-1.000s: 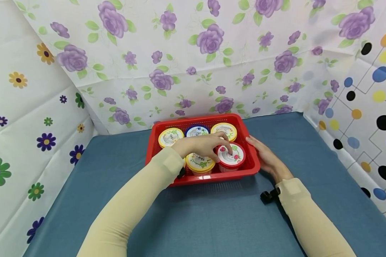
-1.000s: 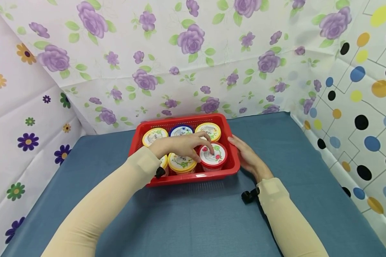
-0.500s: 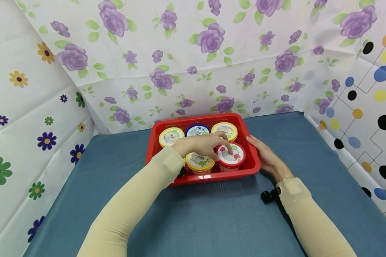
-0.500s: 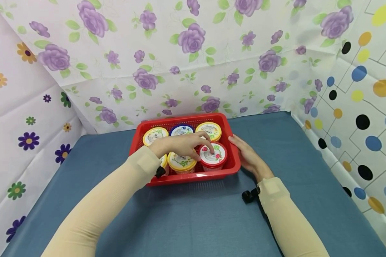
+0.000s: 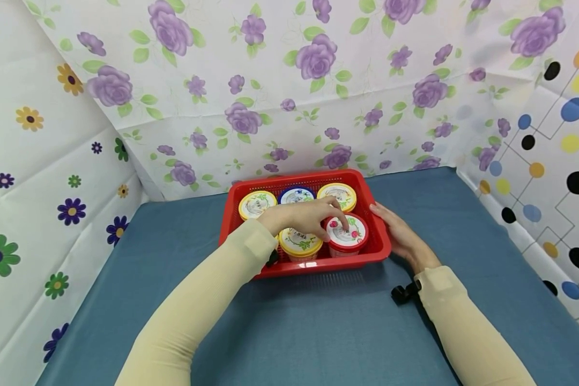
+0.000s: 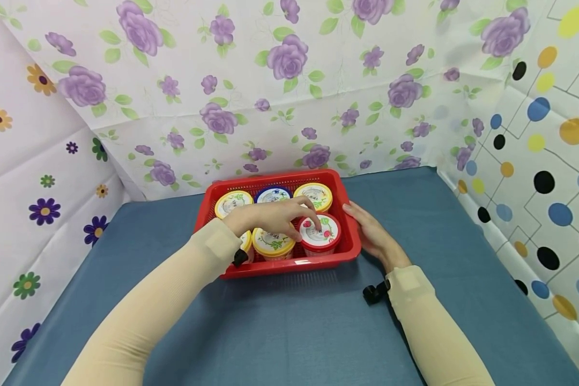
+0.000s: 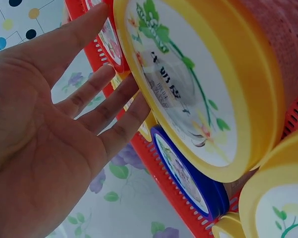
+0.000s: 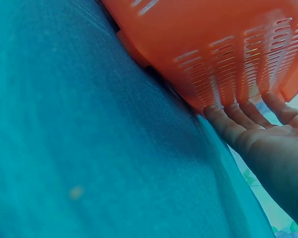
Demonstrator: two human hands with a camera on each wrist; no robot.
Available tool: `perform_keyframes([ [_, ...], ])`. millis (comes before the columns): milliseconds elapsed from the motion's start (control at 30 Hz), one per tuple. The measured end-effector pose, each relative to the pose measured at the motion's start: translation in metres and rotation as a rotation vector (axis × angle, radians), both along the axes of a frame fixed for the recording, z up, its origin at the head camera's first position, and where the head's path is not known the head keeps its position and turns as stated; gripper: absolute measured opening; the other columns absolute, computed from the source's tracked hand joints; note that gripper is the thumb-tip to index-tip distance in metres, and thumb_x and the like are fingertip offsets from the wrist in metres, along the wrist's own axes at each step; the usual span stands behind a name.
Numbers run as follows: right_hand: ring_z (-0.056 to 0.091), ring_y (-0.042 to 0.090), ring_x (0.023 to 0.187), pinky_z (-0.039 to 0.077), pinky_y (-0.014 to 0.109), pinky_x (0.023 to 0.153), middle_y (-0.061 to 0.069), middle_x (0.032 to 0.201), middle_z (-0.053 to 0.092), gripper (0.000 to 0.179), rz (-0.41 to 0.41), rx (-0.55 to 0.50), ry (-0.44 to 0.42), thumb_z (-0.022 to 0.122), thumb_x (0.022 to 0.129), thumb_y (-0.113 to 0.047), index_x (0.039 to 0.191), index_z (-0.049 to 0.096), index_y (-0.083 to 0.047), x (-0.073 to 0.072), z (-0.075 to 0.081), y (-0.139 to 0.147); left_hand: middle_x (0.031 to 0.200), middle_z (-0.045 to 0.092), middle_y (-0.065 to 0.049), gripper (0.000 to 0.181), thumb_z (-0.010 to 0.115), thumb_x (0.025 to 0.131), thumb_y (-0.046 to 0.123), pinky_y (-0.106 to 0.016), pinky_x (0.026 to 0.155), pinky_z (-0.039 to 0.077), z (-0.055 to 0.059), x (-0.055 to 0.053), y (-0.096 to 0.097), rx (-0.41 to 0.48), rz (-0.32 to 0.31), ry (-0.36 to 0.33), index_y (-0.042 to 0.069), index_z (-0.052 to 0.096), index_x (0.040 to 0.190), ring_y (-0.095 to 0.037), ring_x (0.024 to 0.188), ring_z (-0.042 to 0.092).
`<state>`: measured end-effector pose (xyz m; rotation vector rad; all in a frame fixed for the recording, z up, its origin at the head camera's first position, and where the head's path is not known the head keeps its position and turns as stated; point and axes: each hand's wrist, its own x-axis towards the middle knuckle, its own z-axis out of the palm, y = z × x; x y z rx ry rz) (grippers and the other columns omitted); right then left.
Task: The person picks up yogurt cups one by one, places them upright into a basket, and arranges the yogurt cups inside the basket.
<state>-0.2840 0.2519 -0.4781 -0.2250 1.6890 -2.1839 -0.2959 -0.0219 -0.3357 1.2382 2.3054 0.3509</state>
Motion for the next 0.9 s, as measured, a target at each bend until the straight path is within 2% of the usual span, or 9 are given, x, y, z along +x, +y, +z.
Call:
perform_keyframes([
  [233,0.068,0.014,0.114,0.059,0.037,0.09,0.001,0.136,0.06,0.068,-0.001,-0.009,0.003,0.045,0.111,-0.044,0.167,0.018,-0.016,-0.001,0.0,-0.001,0.149,0.042,-0.009,0.043,0.072,0.099,0.013,-0.032,0.108,0.045,0.006,-0.002,-0.004,0.025,0.001,0.016,0.016,0.063,0.142,-0.025,0.128,0.049],
  [533,0.066,0.012,0.116,0.059,0.035,0.092,-0.001,0.136,0.061,0.062,0.017,-0.059,0.033,0.039,0.113,-0.043,0.166,0.02,-0.016,-0.002,0.001,0.005,0.149,0.044,-0.01,0.039,0.068,0.103,0.017,-0.036,0.107,0.047,0.014,-0.002,-0.015,0.073,0.064,0.014,0.017,0.064,0.142,-0.026,0.124,0.056],
  [633,0.062,0.012,0.121,0.057,0.034,0.095,-0.001,0.143,0.056,0.062,0.009,-0.063,0.055,0.037,0.113,-0.045,0.167,0.02,-0.019,-0.001,0.003,0.008,0.148,0.047,-0.01,0.036,0.066,0.104,0.019,-0.036,0.106,0.047,0.014,-0.003,-0.019,0.095,0.07,0.045,0.016,0.065,0.14,-0.023,0.12,0.057],
  [733,0.054,0.012,0.131,0.055,0.032,0.098,0.001,0.157,0.044,0.065,-0.007,-0.04,0.075,0.039,0.112,-0.047,0.168,0.019,-0.022,-0.001,0.007,0.012,0.144,0.052,-0.011,0.034,0.064,0.105,0.02,-0.037,0.107,0.046,0.014,-0.004,-0.021,0.118,0.07,0.071,0.015,0.066,0.139,-0.023,0.12,0.058],
  [900,0.033,0.025,0.149,0.048,0.027,0.106,0.01,0.169,0.023,0.063,-0.068,0.085,0.159,0.04,0.113,-0.04,0.168,0.018,-0.018,0.0,0.023,0.018,0.137,0.059,-0.012,0.031,0.064,0.106,0.023,-0.04,0.109,0.044,0.015,-0.007,-0.025,0.163,0.09,0.103,0.012,0.07,0.134,-0.027,0.123,0.056],
])
